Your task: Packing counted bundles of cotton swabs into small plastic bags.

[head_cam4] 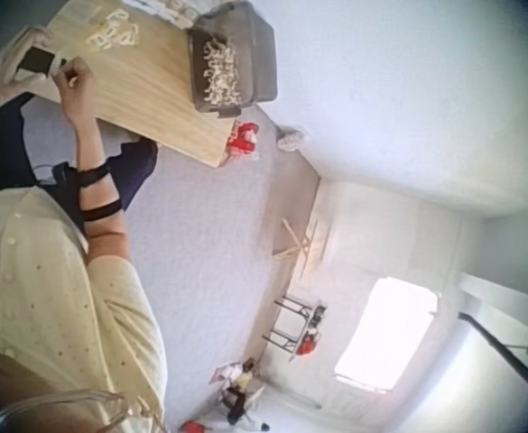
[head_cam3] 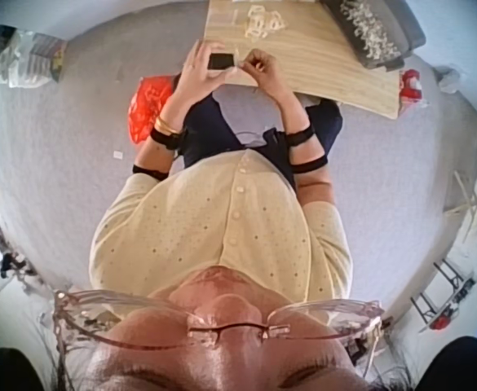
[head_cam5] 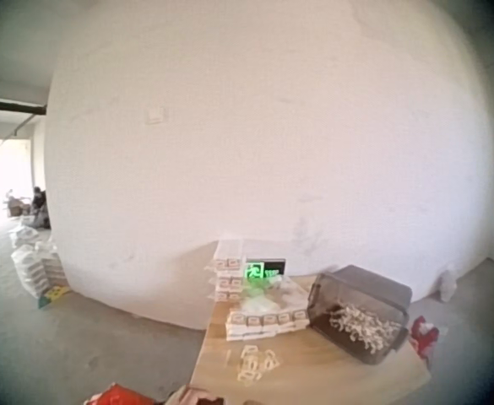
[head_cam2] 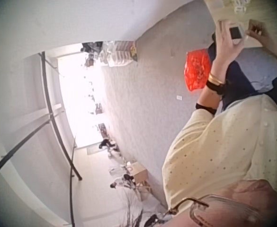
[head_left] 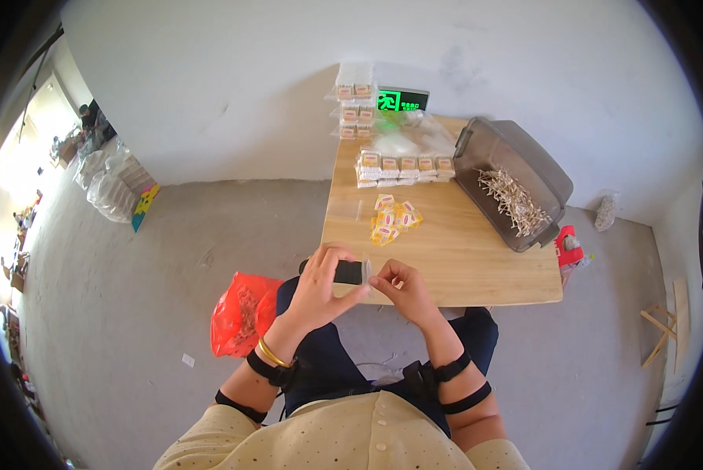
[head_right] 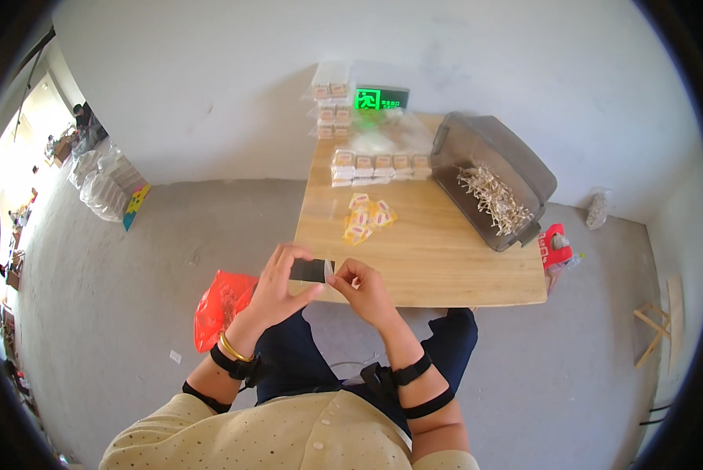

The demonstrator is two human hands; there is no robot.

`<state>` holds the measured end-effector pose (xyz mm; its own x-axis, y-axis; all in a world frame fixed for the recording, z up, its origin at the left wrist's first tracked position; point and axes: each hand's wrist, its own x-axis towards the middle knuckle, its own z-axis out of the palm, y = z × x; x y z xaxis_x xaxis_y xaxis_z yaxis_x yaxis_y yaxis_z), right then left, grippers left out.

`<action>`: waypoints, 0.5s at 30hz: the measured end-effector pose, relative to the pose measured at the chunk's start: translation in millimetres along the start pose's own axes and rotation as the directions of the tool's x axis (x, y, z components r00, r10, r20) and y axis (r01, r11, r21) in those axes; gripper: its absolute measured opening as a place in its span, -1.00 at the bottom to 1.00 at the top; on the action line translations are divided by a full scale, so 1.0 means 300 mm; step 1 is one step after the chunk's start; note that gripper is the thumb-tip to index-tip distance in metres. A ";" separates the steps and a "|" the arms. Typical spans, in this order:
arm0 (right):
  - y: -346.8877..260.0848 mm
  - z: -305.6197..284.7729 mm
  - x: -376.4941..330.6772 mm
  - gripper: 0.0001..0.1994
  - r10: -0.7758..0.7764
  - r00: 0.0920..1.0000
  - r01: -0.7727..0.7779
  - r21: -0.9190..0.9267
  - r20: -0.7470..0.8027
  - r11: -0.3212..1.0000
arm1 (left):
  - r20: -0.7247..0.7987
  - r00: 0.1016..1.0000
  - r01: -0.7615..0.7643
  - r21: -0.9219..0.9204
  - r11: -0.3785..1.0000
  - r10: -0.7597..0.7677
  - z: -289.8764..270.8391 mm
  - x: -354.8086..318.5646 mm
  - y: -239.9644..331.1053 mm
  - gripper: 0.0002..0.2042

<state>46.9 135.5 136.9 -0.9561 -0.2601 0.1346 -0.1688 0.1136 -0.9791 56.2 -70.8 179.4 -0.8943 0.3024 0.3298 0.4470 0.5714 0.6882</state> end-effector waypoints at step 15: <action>0.058 0.015 0.009 -0.82 0.082 0.996 -0.083 0.049 0.028 0.995 | 0.093 0.979 -0.197 0.166 0.966 0.183 -0.002 0.019 -0.042 -0.31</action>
<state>42.4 132.4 119.7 -0.9596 -0.2770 0.0499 -0.0770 0.0876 -0.9932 45.4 -76.6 173.0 -0.7915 0.4713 0.3890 0.6111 0.6194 0.4929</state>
